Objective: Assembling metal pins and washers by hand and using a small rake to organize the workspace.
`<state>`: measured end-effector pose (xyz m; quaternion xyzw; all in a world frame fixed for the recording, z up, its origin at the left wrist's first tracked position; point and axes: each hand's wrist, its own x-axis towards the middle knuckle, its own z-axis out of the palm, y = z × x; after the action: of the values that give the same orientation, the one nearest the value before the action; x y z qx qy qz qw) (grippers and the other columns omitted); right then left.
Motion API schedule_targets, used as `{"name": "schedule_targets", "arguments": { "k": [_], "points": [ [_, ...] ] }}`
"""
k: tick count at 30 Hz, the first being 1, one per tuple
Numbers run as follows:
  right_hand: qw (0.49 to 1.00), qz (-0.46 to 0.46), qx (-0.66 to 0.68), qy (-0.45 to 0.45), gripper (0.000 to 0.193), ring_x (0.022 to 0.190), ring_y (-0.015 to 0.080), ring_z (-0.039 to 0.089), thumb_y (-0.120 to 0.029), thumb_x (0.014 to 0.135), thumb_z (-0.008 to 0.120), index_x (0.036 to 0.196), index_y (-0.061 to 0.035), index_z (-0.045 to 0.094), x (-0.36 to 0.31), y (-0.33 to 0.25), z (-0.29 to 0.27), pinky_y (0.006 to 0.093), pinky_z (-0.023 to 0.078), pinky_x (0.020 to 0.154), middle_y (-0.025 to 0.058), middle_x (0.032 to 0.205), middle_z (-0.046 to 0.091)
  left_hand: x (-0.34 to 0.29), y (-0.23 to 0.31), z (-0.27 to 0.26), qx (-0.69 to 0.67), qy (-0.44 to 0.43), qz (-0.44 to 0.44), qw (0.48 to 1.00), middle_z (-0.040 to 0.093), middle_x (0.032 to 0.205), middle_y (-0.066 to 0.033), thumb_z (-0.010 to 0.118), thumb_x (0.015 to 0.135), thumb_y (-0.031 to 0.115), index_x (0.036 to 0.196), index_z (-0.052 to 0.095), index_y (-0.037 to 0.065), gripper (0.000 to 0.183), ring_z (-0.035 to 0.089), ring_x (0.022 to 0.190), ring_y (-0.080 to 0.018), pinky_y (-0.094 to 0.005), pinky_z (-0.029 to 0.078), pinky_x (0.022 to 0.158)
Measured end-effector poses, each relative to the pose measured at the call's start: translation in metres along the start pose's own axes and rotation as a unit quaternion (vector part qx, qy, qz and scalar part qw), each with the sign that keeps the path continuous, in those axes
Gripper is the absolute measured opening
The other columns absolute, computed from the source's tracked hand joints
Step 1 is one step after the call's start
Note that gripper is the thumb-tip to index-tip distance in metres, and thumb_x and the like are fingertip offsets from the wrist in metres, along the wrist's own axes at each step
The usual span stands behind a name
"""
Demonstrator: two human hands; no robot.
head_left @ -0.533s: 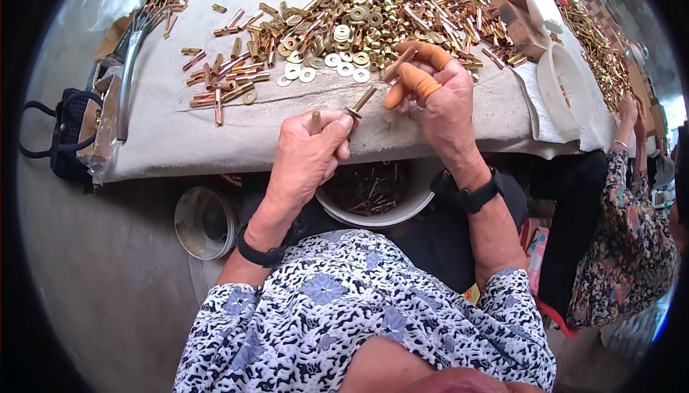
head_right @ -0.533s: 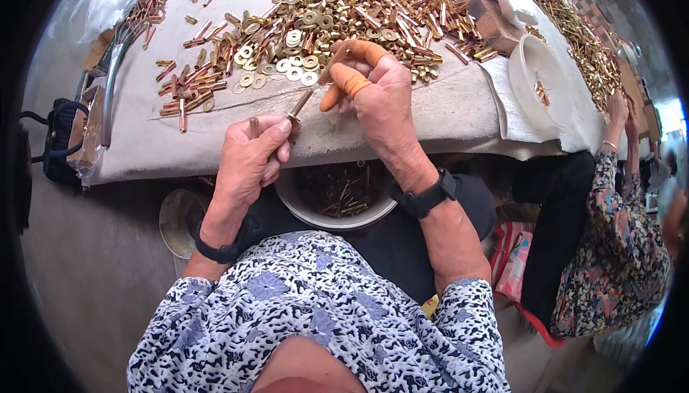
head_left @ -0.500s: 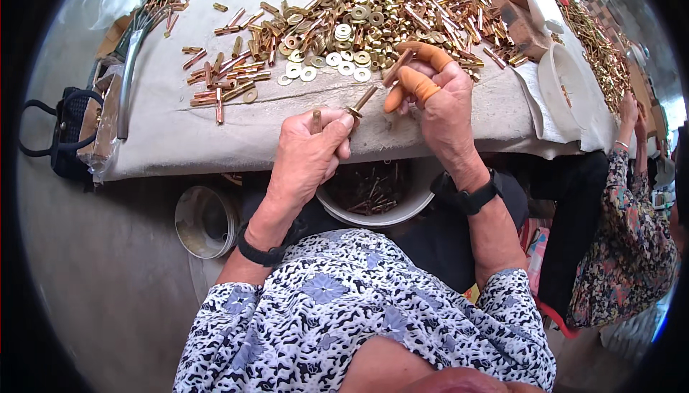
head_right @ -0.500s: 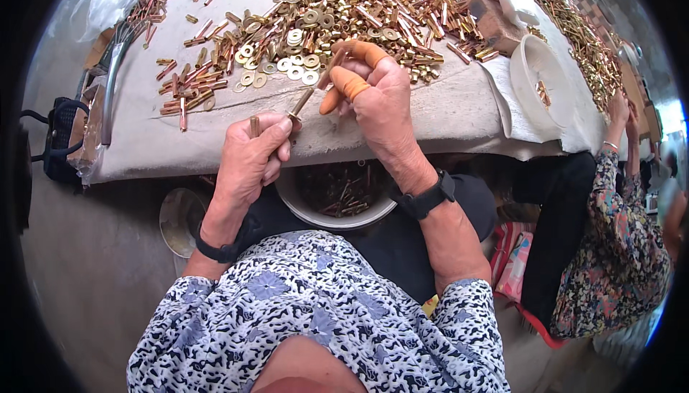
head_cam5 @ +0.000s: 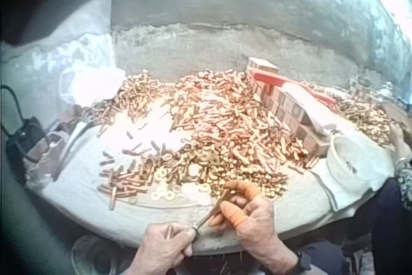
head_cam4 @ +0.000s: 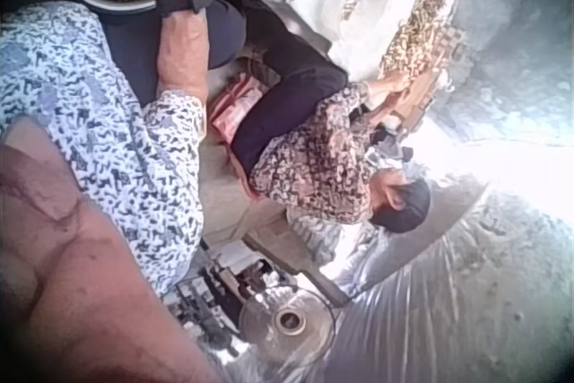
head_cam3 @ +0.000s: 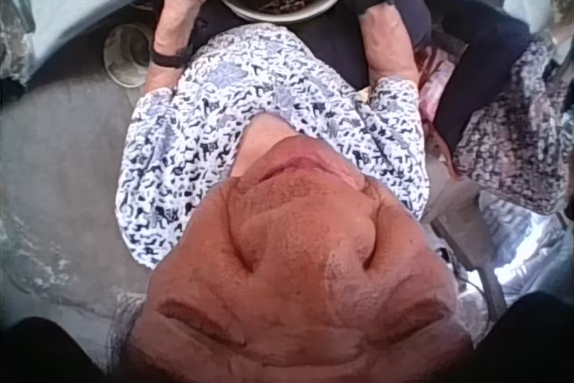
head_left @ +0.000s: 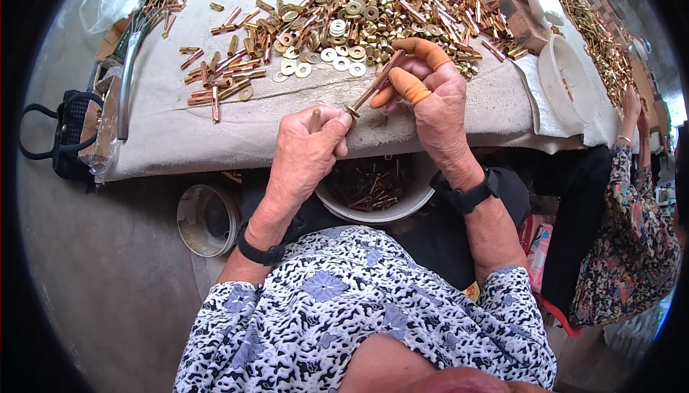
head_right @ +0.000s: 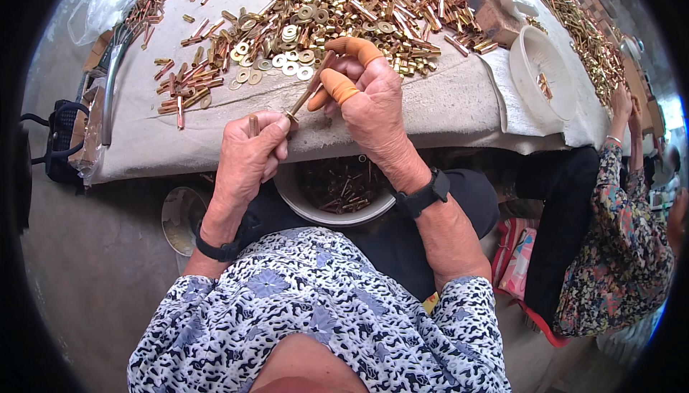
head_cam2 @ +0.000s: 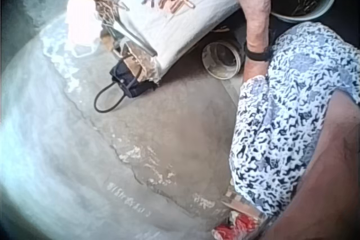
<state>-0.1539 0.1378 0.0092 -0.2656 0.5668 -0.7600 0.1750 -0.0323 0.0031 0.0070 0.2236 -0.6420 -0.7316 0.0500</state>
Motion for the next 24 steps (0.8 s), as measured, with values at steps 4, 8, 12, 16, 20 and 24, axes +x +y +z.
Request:
{"name": "schedule_targets", "arguments": {
  "k": [4,8,12,16,20,24],
  "points": [
    [1.000,0.000,0.013,0.019,0.027,0.066,0.0134,0.065,-0.002,0.089,0.053,0.115,0.0033,0.047,-0.001,0.001,0.000,0.0189,0.048,0.052,0.0103,0.083,0.065,0.000,-0.001,-0.001,-0.028,-0.009,-0.004,1.000,0.052,0.057,-0.0004,0.059,0.091,0.018,0.088,0.061,-0.002,0.020,0.032,0.035,-0.0020,-0.0177,0.022,0.031],
    [1.000,0.000,0.005,0.017,0.025,0.066,0.0121,0.064,-0.001,0.088,0.054,0.112,0.0021,0.049,-0.004,0.004,-0.001,0.0200,0.048,0.053,0.0088,0.083,0.064,-0.001,0.000,0.000,0.011,-0.006,0.015,1.000,0.052,0.057,-0.0003,0.059,0.091,0.019,0.089,0.061,-0.001,0.021,0.033,0.035,-0.0022,-0.0178,0.023,0.032],
    [0.996,0.070,-0.016,-0.060,0.019,0.059,0.0081,0.059,-0.004,0.086,0.060,0.103,0.0019,0.054,-0.012,0.000,0.002,0.0204,0.044,0.050,0.0036,0.076,0.061,-0.002,-0.005,0.000,0.001,-0.026,0.032,0.999,0.054,0.060,-0.0008,0.058,0.092,0.020,0.093,0.061,0.000,0.020,0.034,0.037,-0.0022,-0.0180,0.024,0.033],
    [0.988,0.102,-0.083,-0.080,0.016,0.054,0.0048,0.053,-0.011,0.083,0.069,0.089,-0.0004,0.058,-0.013,-0.001,-0.001,0.0213,0.041,0.046,0.0008,0.064,0.058,-0.005,-0.001,-0.002,-0.125,-0.063,0.000,0.990,0.057,0.064,-0.0019,0.056,0.094,0.027,0.101,0.060,-0.001,0.029,0.039,0.042,-0.0016,-0.0172,0.028,0.035],
    [0.958,-0.034,-0.259,-0.115,0.020,0.054,0.0042,0.047,-0.018,0.082,0.071,0.081,-0.0002,0.061,-0.015,0.001,0.000,0.0233,0.039,0.047,0.0013,0.057,0.054,-0.006,0.000,-0.001,-0.062,-0.087,0.012,0.994,0.057,0.064,-0.0019,0.057,0.094,0.025,0.104,0.061,0.000,0.027,0.040,0.042,-0.0015,-0.0171,0.028,0.036],
    [0.967,0.019,-0.209,-0.141,0.019,0.055,0.0053,0.047,-0.018,0.085,0.067,0.083,-0.0001,0.065,-0.012,-0.008,0.001,0.0237,0.040,0.048,0.0014,0.058,0.055,-0.006,0.000,-0.006,0.001,-0.094,0.013,0.996,0.056,0.061,-0.0007,0.058,0.093,0.023,0.101,0.061,0.000,0.025,0.040,0.042,-0.0015,-0.0170,0.028,0.037]
  ]
}}
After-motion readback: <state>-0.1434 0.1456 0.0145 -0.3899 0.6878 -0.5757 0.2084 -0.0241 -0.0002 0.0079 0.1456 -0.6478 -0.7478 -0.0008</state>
